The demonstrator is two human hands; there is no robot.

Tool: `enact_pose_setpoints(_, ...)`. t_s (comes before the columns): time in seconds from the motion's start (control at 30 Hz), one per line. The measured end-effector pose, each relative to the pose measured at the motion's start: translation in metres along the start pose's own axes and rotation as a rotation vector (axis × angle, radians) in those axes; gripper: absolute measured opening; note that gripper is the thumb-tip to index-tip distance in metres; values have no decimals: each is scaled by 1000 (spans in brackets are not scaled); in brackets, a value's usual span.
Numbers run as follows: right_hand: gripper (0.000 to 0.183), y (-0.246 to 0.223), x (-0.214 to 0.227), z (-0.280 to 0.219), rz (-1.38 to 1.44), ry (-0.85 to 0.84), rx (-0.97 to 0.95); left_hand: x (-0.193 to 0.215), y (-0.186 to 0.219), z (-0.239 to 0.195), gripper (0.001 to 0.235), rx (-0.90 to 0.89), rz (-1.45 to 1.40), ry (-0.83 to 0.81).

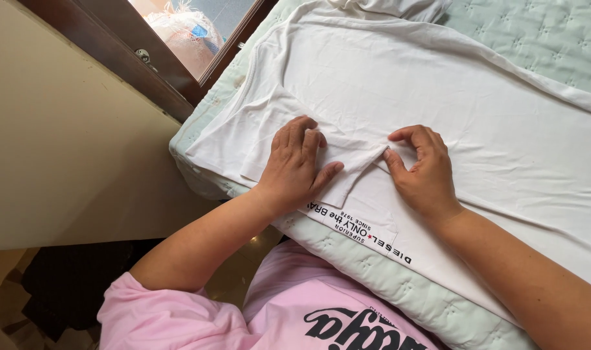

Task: Ironing and folding a white tank top on an ironing board.

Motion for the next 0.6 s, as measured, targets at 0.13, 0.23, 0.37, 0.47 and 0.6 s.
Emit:
enact_pose_setpoints(0.13,26,-12,1,-1,17,-42,42,3,5,2,68,24,-46,-161)
enact_pose_setpoints(0.23,10,-1,-1,5,80,-40,-31,5,10,4,74,28,4,-279)
enact_pose_setpoints(0.37,11,-38,13,-10,128,41,128,-3,-17,8,65,-1,1,-279)
enact_pose_setpoints(0.47,15,-57,3,-28,101,-97,271,5,-63,29,37,7,18,-162)
enact_pose_setpoints(0.6,42,-42,-16,-28,-106,-380,219,35,-142,71,42,329,149,-155)
Point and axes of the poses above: each hand's wrist, its own z-axis towards the middle knuckle, its own x-axis out of the back of the hand, y = z × x, the point moved 3 cm from there along z, towards the middle knuckle, and after that the axes turned 14 degrees about -x, right-handed, at the moved point
